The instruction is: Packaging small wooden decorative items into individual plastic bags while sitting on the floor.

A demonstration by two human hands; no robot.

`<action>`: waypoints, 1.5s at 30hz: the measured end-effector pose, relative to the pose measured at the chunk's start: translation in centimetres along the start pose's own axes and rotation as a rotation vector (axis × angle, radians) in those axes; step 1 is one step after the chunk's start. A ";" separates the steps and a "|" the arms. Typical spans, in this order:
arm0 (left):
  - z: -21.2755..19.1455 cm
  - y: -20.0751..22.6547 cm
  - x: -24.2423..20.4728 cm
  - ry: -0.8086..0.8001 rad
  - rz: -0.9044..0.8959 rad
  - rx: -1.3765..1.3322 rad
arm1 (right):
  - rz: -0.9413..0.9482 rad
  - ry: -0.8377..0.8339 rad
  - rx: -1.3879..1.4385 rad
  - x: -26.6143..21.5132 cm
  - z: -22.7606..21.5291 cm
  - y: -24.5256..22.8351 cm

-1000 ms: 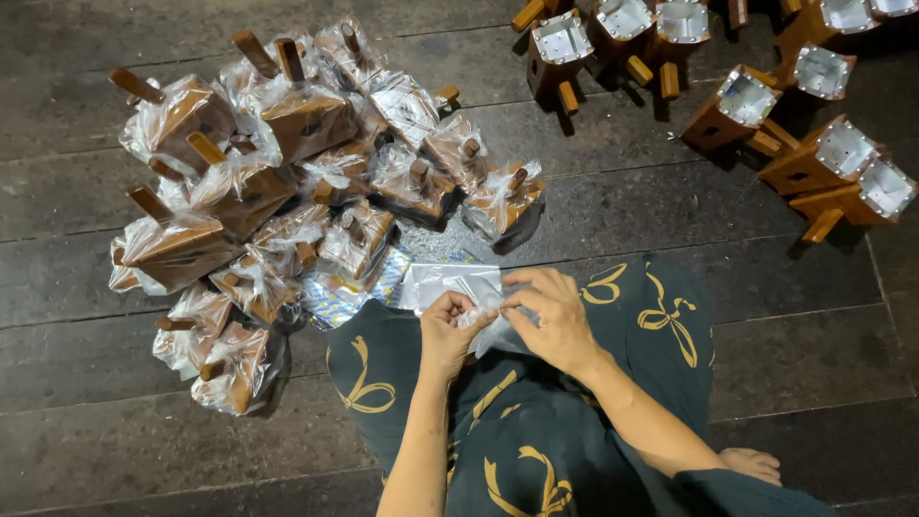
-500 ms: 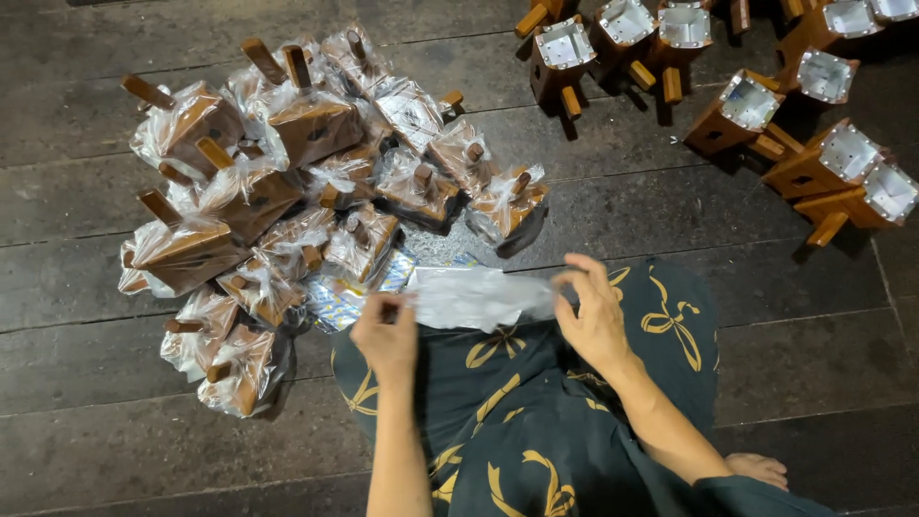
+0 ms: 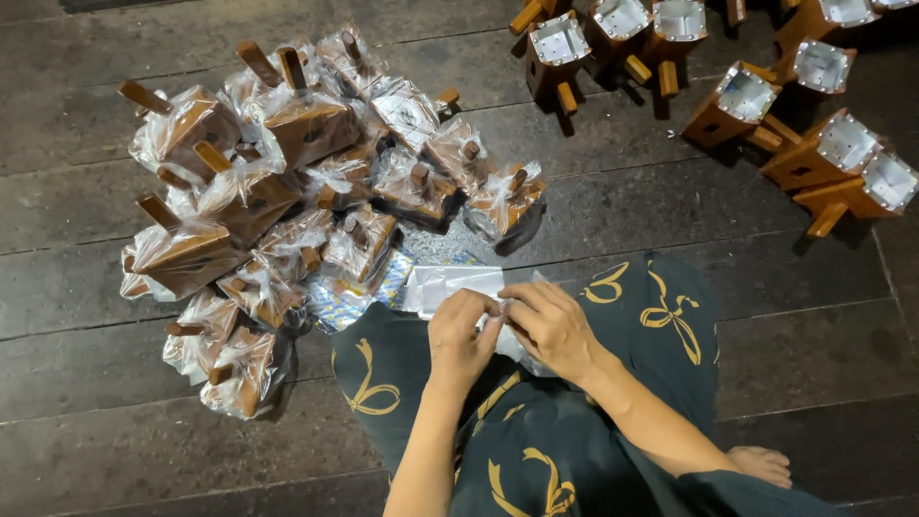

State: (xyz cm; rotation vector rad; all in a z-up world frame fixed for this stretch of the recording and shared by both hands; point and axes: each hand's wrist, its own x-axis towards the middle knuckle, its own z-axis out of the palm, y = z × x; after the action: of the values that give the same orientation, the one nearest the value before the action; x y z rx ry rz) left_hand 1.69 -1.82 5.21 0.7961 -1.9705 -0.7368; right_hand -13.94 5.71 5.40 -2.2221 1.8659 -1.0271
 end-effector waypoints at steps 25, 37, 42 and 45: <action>3.7 -7.6 -6.0 -0.418 0.023 0.088 | 0.417 -0.601 -0.186 -5.8 -7.3 10.3; 4.3 -4.8 -7.1 -0.448 -0.408 -0.034 | 1.653 0.758 -0.205 -20.9 -16.5 42.6; 5.1 0.0 -5.7 -0.308 -0.638 -0.029 | 1.613 1.014 0.143 -21.7 -16.0 48.0; 5.1 -0.3 -5.7 -0.352 -0.712 -0.172 | 1.744 1.046 0.247 -24.3 -14.1 52.5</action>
State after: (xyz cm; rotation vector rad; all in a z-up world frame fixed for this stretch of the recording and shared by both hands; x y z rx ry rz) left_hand -0.27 3.36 -0.12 1.3531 -1.8729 -1.5255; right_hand -67.10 18.67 -18.04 0.6462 2.4658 -1.5877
